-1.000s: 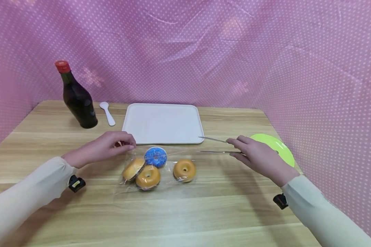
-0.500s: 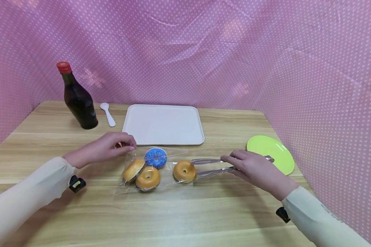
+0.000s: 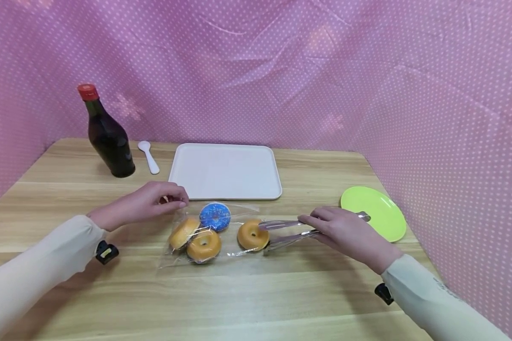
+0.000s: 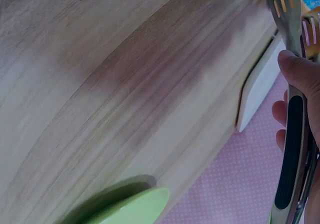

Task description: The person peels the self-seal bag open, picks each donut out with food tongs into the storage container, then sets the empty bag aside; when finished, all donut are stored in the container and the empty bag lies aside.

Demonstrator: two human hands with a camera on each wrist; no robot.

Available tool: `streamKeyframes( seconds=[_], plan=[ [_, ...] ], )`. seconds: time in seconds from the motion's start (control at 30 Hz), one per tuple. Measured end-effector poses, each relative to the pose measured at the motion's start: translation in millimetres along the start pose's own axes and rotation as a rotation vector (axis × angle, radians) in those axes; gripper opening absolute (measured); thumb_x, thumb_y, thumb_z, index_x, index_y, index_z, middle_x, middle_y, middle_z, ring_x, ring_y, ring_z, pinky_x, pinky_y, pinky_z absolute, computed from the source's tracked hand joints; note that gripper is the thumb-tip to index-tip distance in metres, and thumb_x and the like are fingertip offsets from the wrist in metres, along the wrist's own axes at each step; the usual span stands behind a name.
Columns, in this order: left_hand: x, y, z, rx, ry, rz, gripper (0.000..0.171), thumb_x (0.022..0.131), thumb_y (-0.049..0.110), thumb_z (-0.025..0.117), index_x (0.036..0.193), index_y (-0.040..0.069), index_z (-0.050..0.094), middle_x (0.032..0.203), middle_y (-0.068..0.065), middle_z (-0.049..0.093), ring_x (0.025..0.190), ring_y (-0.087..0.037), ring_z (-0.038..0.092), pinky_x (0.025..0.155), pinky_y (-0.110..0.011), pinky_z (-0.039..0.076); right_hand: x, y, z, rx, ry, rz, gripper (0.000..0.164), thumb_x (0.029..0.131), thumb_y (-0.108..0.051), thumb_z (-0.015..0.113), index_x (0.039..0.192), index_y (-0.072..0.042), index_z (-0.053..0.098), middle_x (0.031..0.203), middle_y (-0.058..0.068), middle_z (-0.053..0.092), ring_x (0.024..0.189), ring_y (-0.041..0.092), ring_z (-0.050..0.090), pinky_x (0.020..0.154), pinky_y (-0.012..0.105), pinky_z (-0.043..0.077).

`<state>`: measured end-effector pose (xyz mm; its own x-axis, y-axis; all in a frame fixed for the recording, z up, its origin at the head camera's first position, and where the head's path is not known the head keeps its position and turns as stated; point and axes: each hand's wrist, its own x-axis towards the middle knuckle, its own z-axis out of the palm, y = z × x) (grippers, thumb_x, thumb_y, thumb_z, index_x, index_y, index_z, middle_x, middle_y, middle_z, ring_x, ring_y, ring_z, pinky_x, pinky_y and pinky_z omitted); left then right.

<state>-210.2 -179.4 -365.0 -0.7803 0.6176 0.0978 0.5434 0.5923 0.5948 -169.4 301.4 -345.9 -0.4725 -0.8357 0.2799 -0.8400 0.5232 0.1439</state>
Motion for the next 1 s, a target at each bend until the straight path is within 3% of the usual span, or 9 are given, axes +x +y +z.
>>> streamKeyframes(
  seconds=[0.2,0.3,0.43,0.57,0.67,0.8,1.0],
  plan=[
    [0.9,0.0,0.6,-0.006,-0.011,0.016,0.006,0.101,0.008,0.068,0.1,0.009,0.074,0.091,-0.002,0.07,0.083,-0.01,0.06,0.076,-0.025,0.054,6,-2,6,0.013,0.019,-0.01,0.062,0.079,-0.014,0.088,0.137,-0.016,0.068,0.108,-0.003,0.073,0.095,0.013,0.071,0.08,0.035,0.061],
    [1.2,-0.6,1.5,-0.019,-0.008,0.027,0.006,0.101,0.007,0.068,0.1,0.009,0.074,0.091,-0.004,0.071,0.082,-0.011,0.06,0.076,-0.025,0.054,9,-3,10,0.013,0.042,-0.02,0.054,0.085,-0.016,0.084,0.137,-0.016,0.069,0.108,-0.003,0.075,0.096,0.015,0.072,0.08,0.035,0.061],
    [1.3,-0.8,1.9,-0.026,-0.008,0.037,0.007,0.1,0.006,0.068,0.099,0.008,0.074,0.09,-0.004,0.071,0.082,-0.011,0.06,0.075,-0.025,0.054,13,-4,13,-0.02,0.08,-0.052,0.032,0.104,-0.026,0.065,0.134,-0.015,0.071,0.107,-0.002,0.077,0.095,0.015,0.073,0.078,0.033,0.062],
    [1.3,-1.2,1.8,-0.021,-0.006,0.045,0.007,0.1,0.006,0.068,0.099,0.009,0.074,0.09,-0.002,0.07,0.082,-0.01,0.059,0.075,-0.025,0.053,14,-5,14,-0.061,0.089,-0.062,0.038,0.113,-0.034,0.046,0.132,-0.014,0.072,0.106,-0.003,0.078,0.093,0.015,0.074,0.076,0.032,0.061],
    [1.0,-1.0,1.5,-0.015,-0.004,0.043,0.007,0.1,0.006,0.068,0.099,0.008,0.074,0.089,-0.002,0.069,0.081,-0.01,0.058,0.074,-0.024,0.053,16,-5,14,-0.061,0.067,-0.04,0.031,0.106,-0.027,0.061,0.132,-0.014,0.072,0.106,-0.003,0.078,0.094,0.015,0.074,0.076,0.032,0.062],
    [0.7,-1.2,1.6,-0.015,-0.002,0.046,0.007,0.1,0.005,0.068,0.098,0.008,0.074,0.089,-0.005,0.07,0.08,-0.009,0.058,0.073,-0.024,0.053,17,-7,12,-0.016,0.034,0.003,0.043,0.088,-0.015,0.08,0.131,-0.015,0.072,0.105,-0.004,0.077,0.093,0.013,0.074,0.075,0.033,0.062],
    [-0.4,-2.0,0.9,-0.011,0.008,0.055,0.006,0.1,0.005,0.068,0.097,0.008,0.074,0.088,-0.006,0.069,0.079,-0.009,0.056,0.071,-0.024,0.05,16,-12,2,0.162,-0.05,0.117,0.041,0.093,-0.013,0.078,0.133,-0.017,0.071,0.103,-0.012,0.074,0.087,-0.002,0.065,0.075,0.027,0.059]
  ],
)
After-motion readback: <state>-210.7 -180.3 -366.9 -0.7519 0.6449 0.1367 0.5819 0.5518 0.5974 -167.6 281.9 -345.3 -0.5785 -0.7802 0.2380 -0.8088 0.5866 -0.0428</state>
